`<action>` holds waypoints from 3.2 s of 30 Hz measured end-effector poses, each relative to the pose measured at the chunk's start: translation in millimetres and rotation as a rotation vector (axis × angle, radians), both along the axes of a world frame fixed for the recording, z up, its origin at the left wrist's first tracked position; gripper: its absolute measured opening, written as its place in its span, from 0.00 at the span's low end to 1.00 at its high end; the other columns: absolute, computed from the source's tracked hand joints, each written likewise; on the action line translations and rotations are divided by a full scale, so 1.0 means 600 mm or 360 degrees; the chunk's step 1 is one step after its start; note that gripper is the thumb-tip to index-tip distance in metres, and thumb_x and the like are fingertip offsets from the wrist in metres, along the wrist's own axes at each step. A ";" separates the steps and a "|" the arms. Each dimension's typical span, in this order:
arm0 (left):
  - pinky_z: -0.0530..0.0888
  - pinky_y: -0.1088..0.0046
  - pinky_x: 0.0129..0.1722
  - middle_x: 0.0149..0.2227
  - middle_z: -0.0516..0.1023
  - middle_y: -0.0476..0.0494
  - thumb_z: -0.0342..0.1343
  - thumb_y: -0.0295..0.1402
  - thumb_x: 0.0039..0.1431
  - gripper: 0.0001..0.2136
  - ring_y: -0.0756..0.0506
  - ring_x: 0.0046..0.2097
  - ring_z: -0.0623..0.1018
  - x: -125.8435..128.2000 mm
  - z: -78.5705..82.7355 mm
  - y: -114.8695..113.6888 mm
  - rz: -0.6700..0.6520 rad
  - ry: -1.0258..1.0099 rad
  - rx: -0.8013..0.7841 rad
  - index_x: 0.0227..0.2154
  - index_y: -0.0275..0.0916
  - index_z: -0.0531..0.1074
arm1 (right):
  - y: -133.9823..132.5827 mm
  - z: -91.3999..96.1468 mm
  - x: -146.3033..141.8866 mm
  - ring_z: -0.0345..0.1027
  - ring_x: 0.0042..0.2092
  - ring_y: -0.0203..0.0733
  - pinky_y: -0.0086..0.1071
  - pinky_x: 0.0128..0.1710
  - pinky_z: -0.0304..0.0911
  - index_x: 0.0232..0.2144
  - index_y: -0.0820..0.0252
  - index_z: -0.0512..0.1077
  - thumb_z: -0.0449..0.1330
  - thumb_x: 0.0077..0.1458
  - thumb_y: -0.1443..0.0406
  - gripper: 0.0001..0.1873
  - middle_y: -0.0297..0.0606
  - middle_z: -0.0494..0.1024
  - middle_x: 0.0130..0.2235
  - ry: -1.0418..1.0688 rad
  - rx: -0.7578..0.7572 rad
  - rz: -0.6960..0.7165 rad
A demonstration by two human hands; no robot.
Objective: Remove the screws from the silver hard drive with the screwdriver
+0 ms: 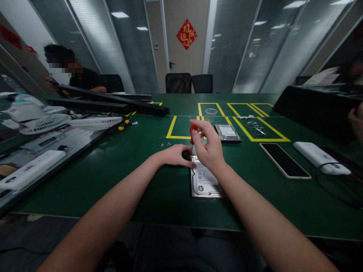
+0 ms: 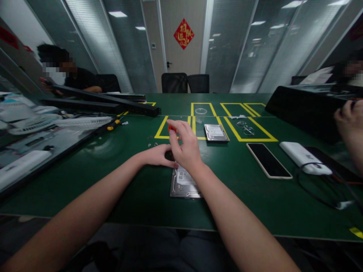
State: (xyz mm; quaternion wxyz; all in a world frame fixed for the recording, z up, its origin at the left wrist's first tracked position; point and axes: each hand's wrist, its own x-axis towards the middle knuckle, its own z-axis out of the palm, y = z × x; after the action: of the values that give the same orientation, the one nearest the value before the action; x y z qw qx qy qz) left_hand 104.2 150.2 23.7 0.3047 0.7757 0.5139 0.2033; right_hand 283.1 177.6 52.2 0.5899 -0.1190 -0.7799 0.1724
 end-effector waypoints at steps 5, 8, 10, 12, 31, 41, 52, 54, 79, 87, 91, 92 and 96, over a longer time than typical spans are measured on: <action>0.73 0.62 0.43 0.43 0.82 0.40 0.71 0.53 0.48 0.29 0.38 0.43 0.79 -0.001 0.000 0.000 0.0004 -0.0020 -0.0011 0.47 0.39 0.77 | 0.000 -0.002 0.002 0.74 0.50 0.44 0.40 0.43 0.71 0.56 0.54 0.72 0.55 0.70 0.67 0.16 0.41 0.79 0.51 -0.0019 -0.0014 0.0002; 0.73 0.61 0.44 0.43 0.82 0.40 0.71 0.52 0.47 0.28 0.37 0.44 0.80 -0.002 0.000 0.000 -0.0005 -0.0039 0.0000 0.46 0.39 0.78 | 0.002 -0.005 0.000 0.74 0.49 0.44 0.41 0.44 0.70 0.56 0.55 0.72 0.56 0.69 0.67 0.15 0.41 0.79 0.51 -0.0023 -0.0028 -0.0004; 0.73 0.61 0.45 0.43 0.82 0.40 0.72 0.51 0.47 0.27 0.37 0.45 0.80 -0.002 -0.001 0.000 -0.0006 -0.0051 0.0008 0.45 0.39 0.78 | 0.003 -0.006 -0.001 0.74 0.48 0.45 0.40 0.42 0.70 0.56 0.53 0.72 0.57 0.69 0.66 0.15 0.41 0.80 0.50 -0.0025 -0.0030 -0.0019; 0.73 0.60 0.46 0.43 0.82 0.40 0.72 0.51 0.47 0.27 0.36 0.46 0.80 -0.003 -0.001 0.000 0.0004 -0.0043 0.0003 0.45 0.39 0.78 | 0.003 -0.006 -0.003 0.73 0.45 0.44 0.40 0.40 0.69 0.55 0.54 0.73 0.58 0.68 0.66 0.15 0.40 0.80 0.48 -0.0018 -0.0013 -0.0034; 0.73 0.61 0.45 0.46 0.82 0.40 0.71 0.53 0.48 0.29 0.37 0.46 0.80 -0.002 0.002 -0.002 0.0011 0.0005 -0.0010 0.47 0.39 0.77 | 0.001 -0.002 -0.001 0.70 0.46 0.43 0.42 0.47 0.70 0.56 0.54 0.70 0.54 0.71 0.65 0.15 0.42 0.75 0.48 -0.0049 -0.0002 -0.0034; 0.73 0.63 0.42 0.44 0.82 0.40 0.71 0.54 0.49 0.30 0.38 0.44 0.80 -0.001 0.003 -0.002 0.0006 0.0019 -0.0018 0.48 0.38 0.77 | 0.002 -0.006 -0.004 0.74 0.47 0.44 0.41 0.46 0.72 0.56 0.51 0.69 0.55 0.70 0.64 0.14 0.41 0.77 0.50 -0.0055 -0.0089 -0.0009; 0.73 0.63 0.40 0.43 0.81 0.40 0.70 0.54 0.49 0.29 0.38 0.42 0.79 0.000 0.002 -0.002 0.0014 0.0035 -0.0017 0.47 0.38 0.77 | 0.007 -0.006 -0.005 0.73 0.45 0.43 0.39 0.41 0.71 0.54 0.51 0.70 0.58 0.69 0.64 0.13 0.39 0.77 0.47 -0.0054 -0.0027 -0.0027; 0.73 0.63 0.41 0.44 0.81 0.40 0.70 0.55 0.49 0.29 0.38 0.43 0.79 -0.001 0.002 -0.001 0.0005 0.0030 -0.0018 0.47 0.38 0.77 | 0.007 -0.007 -0.005 0.73 0.45 0.43 0.39 0.41 0.71 0.54 0.51 0.70 0.58 0.69 0.64 0.12 0.39 0.77 0.47 -0.0052 -0.0035 -0.0019; 0.72 0.64 0.41 0.42 0.81 0.41 0.70 0.54 0.48 0.28 0.39 0.42 0.79 -0.004 -0.004 0.003 -0.0003 0.0012 0.0015 0.46 0.38 0.78 | 0.004 -0.006 0.000 0.76 0.54 0.46 0.48 0.56 0.72 0.58 0.51 0.71 0.49 0.72 0.66 0.18 0.40 0.80 0.55 -0.0068 -0.0124 0.0060; 0.72 0.62 0.42 0.41 0.81 0.40 0.70 0.53 0.48 0.27 0.38 0.42 0.79 -0.001 0.003 -0.001 0.0000 0.0007 -0.0001 0.44 0.38 0.78 | 0.001 -0.003 -0.001 0.75 0.55 0.46 0.46 0.56 0.72 0.56 0.53 0.72 0.50 0.72 0.66 0.16 0.42 0.80 0.54 -0.0034 -0.0097 0.0044; 0.72 0.63 0.41 0.41 0.81 0.40 0.70 0.54 0.49 0.28 0.38 0.42 0.79 -0.001 0.003 -0.001 -0.0005 0.0019 -0.0002 0.45 0.38 0.78 | 0.001 -0.001 -0.001 0.75 0.54 0.45 0.45 0.55 0.72 0.55 0.54 0.71 0.50 0.72 0.66 0.15 0.43 0.79 0.52 -0.0030 -0.0081 0.0037; 0.72 0.63 0.41 0.41 0.81 0.40 0.70 0.55 0.49 0.28 0.39 0.41 0.79 -0.001 0.003 -0.001 -0.0007 0.0023 -0.0006 0.45 0.38 0.78 | 0.000 -0.001 -0.001 0.75 0.54 0.45 0.44 0.55 0.71 0.55 0.55 0.71 0.50 0.72 0.66 0.15 0.43 0.79 0.52 -0.0026 -0.0078 0.0041; 0.72 0.64 0.41 0.41 0.81 0.41 0.70 0.55 0.49 0.28 0.39 0.42 0.79 -0.002 0.002 0.000 -0.0006 0.0028 -0.0006 0.44 0.38 0.78 | -0.001 -0.001 -0.002 0.75 0.54 0.45 0.43 0.53 0.72 0.55 0.55 0.70 0.51 0.72 0.66 0.14 0.44 0.79 0.53 -0.0025 -0.0097 0.0036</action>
State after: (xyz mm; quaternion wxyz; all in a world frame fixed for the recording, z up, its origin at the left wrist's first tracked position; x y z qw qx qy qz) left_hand 103.1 149.9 25.1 0.3021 0.7779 0.5154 0.1948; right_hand 282.0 177.0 51.4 0.5777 -0.1294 -0.7802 0.2018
